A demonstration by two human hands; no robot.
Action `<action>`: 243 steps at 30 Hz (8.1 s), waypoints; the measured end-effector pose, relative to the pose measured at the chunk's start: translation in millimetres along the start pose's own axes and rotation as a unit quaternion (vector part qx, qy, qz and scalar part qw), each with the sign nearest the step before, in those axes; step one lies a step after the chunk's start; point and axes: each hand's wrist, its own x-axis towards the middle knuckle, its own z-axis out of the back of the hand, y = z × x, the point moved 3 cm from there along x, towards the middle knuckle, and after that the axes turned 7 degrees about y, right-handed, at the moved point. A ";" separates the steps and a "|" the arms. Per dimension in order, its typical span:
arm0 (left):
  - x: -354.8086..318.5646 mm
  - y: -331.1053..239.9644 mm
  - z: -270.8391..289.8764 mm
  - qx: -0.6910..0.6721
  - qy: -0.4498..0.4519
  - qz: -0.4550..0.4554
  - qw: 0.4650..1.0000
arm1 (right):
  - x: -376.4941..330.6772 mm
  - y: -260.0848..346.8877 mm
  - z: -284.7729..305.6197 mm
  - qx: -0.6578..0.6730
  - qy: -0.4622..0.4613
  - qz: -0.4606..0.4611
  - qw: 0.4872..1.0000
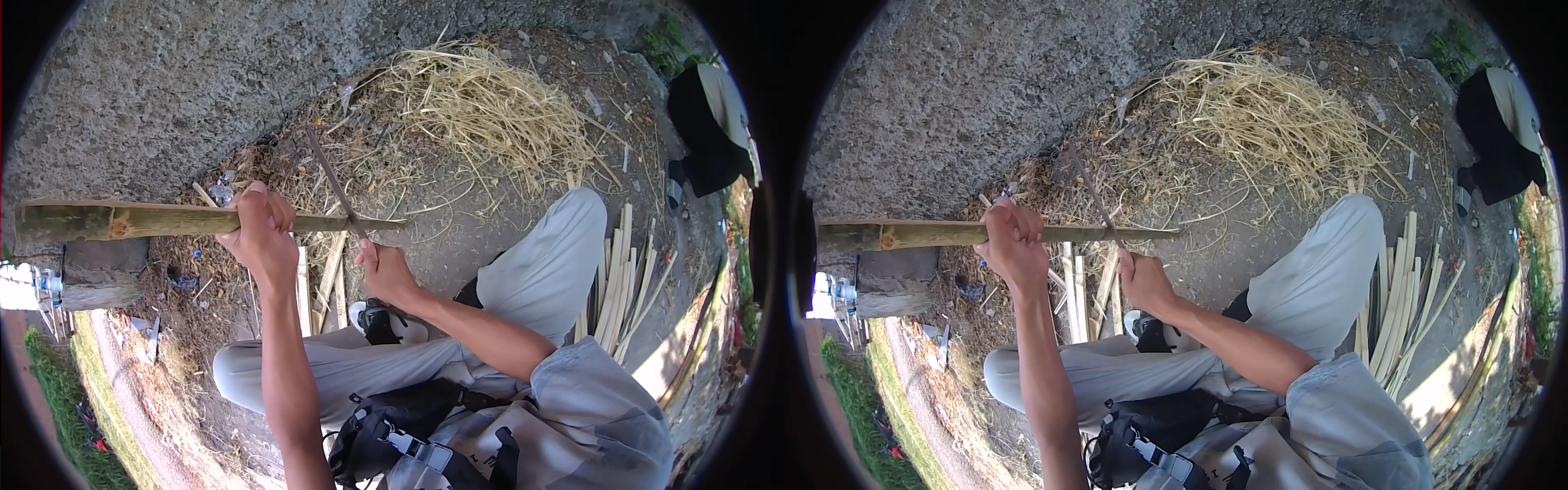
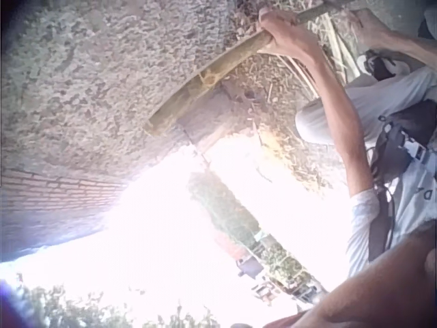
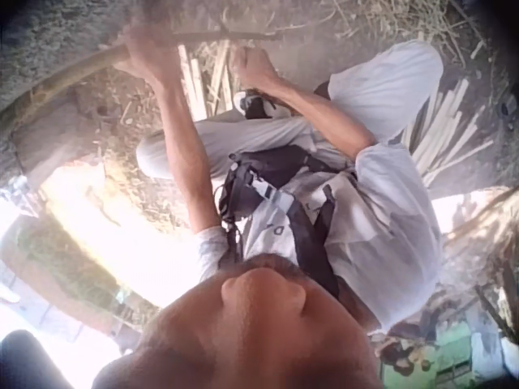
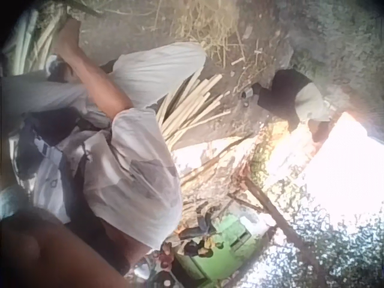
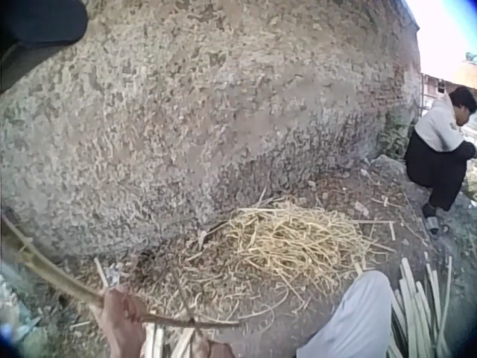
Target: The person scrapes a bamboo stalk with a machete and removes thin strips by hand.
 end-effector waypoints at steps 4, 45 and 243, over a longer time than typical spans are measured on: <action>6.7 9.0 22.1 0.018 -0.018 0.017 1.000 | 9.5 -28.7 7.1 -0.016 0.065 -0.116 0.991; 0.8 3.4 31.8 -0.004 -0.048 0.000 0.999 | 3.7 -36.9 11.8 -0.121 0.091 -0.088 0.985; -4.3 2.3 49.1 0.026 -0.130 0.008 0.991 | 14.3 -74.6 9.8 -0.110 0.077 -0.056 0.989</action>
